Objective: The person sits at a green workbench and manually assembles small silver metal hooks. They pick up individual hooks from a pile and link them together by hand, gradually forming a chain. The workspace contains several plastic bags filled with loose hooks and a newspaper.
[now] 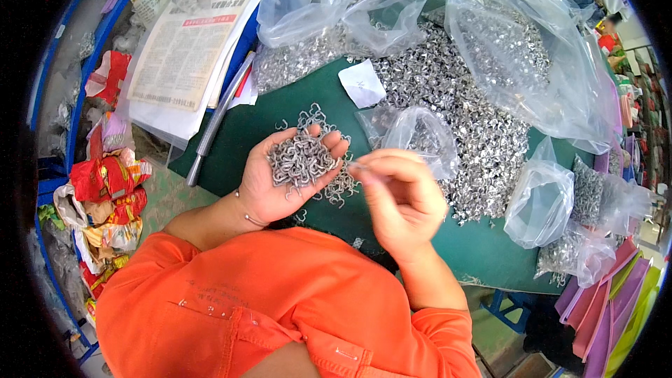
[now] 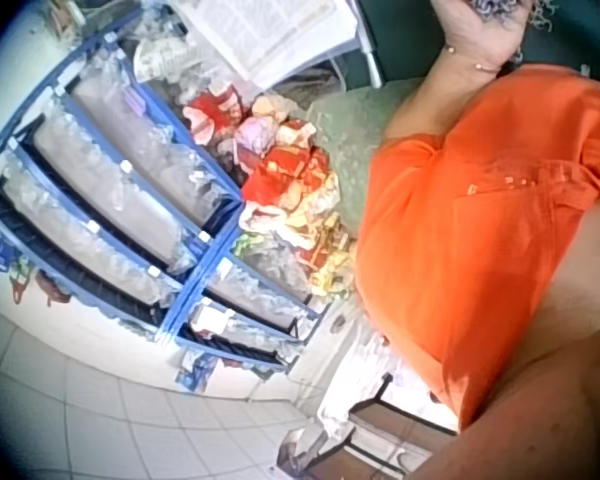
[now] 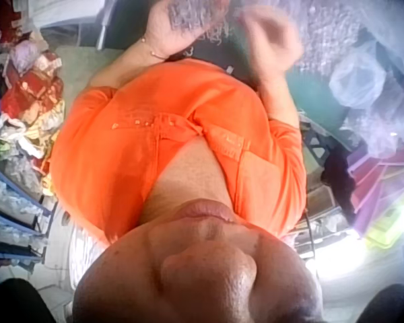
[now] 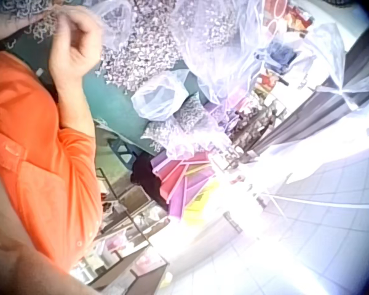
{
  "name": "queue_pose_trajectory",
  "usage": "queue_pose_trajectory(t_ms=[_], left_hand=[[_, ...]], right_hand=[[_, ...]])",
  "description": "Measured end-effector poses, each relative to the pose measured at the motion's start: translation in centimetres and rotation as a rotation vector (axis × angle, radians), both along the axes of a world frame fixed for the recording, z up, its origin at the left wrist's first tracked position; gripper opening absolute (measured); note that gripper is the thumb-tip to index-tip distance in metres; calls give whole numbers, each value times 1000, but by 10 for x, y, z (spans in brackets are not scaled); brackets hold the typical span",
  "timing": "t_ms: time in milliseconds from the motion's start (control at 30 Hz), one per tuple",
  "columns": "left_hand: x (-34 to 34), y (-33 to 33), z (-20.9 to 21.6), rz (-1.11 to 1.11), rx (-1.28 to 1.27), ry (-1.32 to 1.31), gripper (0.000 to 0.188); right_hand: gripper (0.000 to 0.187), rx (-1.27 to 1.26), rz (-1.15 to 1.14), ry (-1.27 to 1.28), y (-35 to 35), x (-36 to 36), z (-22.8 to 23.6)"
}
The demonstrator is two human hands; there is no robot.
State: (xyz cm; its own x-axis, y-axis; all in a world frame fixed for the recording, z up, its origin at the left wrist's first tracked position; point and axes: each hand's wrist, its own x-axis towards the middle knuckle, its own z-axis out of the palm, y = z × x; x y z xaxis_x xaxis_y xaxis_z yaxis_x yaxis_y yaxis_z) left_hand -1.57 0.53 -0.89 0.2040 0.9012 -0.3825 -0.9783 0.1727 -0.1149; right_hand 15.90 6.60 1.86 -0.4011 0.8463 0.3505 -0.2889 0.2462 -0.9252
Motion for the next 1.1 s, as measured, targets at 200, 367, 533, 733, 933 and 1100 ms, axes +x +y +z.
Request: queue_pose_trajectory(t_ms=[200,367,533,733,933,1100], left_hand=[[-2,-1,2,-1,10,-1,27],[0,-1,0,-22,32,-2,29],[-1,-2,-3,-6,71,15,31],[0,-2,-1,-13,49,0,32],[-2,-3,-7,-53,94,-19,33],[-2,-3,-7,-47,65,16,33]], right_hand=[[17,528,-473,-762,42,29,13],[23,687,-95,-589,18,7,15],[20,471,-90,-692,-2,-18,-3],[18,578,-99,-520,2,-22,-3],[22,552,-66,-515,1,-22,-3],[23,567,-50,-535,4,-20,-9]])
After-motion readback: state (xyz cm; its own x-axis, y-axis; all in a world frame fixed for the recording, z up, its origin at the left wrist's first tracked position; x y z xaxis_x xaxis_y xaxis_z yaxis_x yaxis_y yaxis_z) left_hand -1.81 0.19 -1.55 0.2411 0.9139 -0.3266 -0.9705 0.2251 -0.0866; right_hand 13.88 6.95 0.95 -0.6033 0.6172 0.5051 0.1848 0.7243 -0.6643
